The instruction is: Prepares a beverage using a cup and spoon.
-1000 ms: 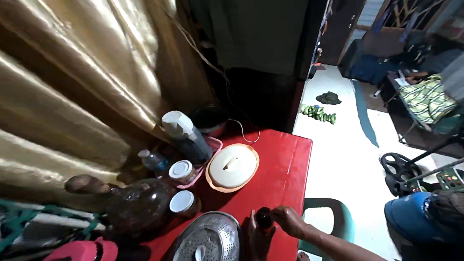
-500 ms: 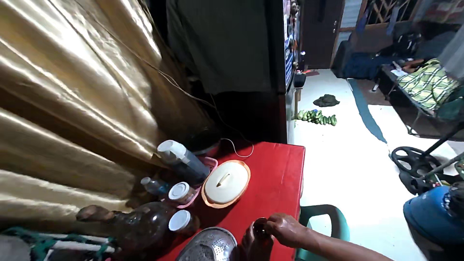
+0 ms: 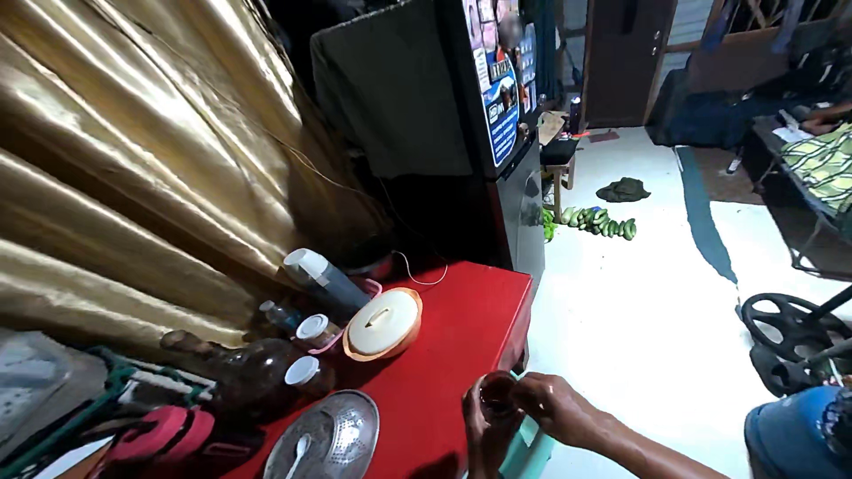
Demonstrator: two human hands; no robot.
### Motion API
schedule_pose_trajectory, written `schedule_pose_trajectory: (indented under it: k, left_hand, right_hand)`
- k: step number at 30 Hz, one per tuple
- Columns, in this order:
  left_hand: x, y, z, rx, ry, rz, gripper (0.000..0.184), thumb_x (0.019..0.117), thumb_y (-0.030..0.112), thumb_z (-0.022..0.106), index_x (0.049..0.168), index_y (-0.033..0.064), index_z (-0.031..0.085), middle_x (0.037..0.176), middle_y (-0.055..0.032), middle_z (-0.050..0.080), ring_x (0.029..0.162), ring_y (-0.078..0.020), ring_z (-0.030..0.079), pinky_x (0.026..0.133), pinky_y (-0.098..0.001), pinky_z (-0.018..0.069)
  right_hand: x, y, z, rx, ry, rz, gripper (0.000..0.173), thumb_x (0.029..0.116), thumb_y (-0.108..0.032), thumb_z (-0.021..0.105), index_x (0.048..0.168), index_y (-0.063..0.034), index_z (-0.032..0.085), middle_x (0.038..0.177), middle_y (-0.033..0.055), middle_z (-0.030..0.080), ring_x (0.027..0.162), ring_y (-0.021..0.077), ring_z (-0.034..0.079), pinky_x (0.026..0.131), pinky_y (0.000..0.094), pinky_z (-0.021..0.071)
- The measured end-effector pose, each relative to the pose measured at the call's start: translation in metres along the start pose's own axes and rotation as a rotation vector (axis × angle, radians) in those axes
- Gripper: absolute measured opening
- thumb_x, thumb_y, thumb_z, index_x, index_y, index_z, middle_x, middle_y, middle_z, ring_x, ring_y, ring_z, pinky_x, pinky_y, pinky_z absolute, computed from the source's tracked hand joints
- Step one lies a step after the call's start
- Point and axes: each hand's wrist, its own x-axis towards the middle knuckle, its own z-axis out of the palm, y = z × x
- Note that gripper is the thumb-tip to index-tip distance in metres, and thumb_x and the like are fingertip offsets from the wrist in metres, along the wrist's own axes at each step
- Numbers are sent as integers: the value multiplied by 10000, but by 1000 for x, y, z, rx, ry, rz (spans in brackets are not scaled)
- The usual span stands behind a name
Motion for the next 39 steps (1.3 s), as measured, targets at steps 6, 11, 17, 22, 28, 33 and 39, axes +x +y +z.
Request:
schedule_pose_trajectory:
  k: [6, 11, 17, 22, 28, 33, 39]
  left_hand:
    - [-19, 45, 57, 91, -163, 130, 851, 641, 272, 900, 1317, -121, 566, 1299, -305, 586, 1233, -406, 564, 1068, -496, 456]
    - [-17, 40, 88, 174, -211, 326, 836, 610, 342, 916, 1286, -61, 634, 1284, -278, 618, 1227, -417, 578, 1049, -516, 471]
    - [7, 42, 115, 247, -150, 481, 815, 597, 390, 909, 1252, -32, 666, 1250, -250, 644, 1184, -413, 604, 1014, -541, 488]
    - [44, 50, 137, 206, -92, 526, 815, 570, 372, 904, 1240, -27, 668, 1229, -231, 656, 1167, -394, 612, 1010, -507, 497]
    - [83, 54, 146, 173, -79, 504, 840, 585, 425, 895, 1248, -32, 655, 1221, -230, 643, 1196, -360, 587, 1059, -485, 455]
    - [107, 55, 143, 202, -85, 465, 838, 647, 496, 853, 1269, -28, 649, 1211, -224, 650, 1173, -351, 597, 1045, -496, 453]
    - [125, 59, 151, 275, -2, 491, 823, 656, 508, 853, 1266, -6, 650, 1200, -204, 654, 1174, -326, 598, 1065, -471, 440]
  right_hand:
    - [-48, 24, -47, -51, 256, -84, 188, 979, -74, 593, 1052, 34, 728, 973, 182, 720, 869, 257, 720, 819, 383, 597]
    - [-68, 41, -68, -150, 421, -67, 192, 968, -96, 591, 1001, 23, 738, 946, 153, 740, 864, 241, 730, 811, 363, 601]
    - [-63, 56, -92, -55, 513, 98, 234, 979, -50, 519, 1104, 75, 673, 872, 137, 722, 776, 181, 715, 749, 334, 599]
    - [-40, 70, -115, 320, 607, 350, 294, 1026, -94, 467, 1242, 73, 573, 842, 43, 699, 697, 78, 696, 689, 264, 611]
    - [-8, 76, -136, 479, 684, 214, 183, 1016, -73, 470, 1132, -5, 595, 879, -41, 724, 742, 65, 721, 708, 242, 632]
    - [10, 81, -155, 199, 594, -131, 174, 1059, -211, 535, 1147, -137, 664, 1036, -85, 720, 923, 9, 697, 825, 191, 603]
    - [30, 109, -177, 3, 496, -300, 168, 1066, -182, 523, 1167, -108, 633, 1081, -19, 724, 1007, 9, 682, 905, 170, 561]
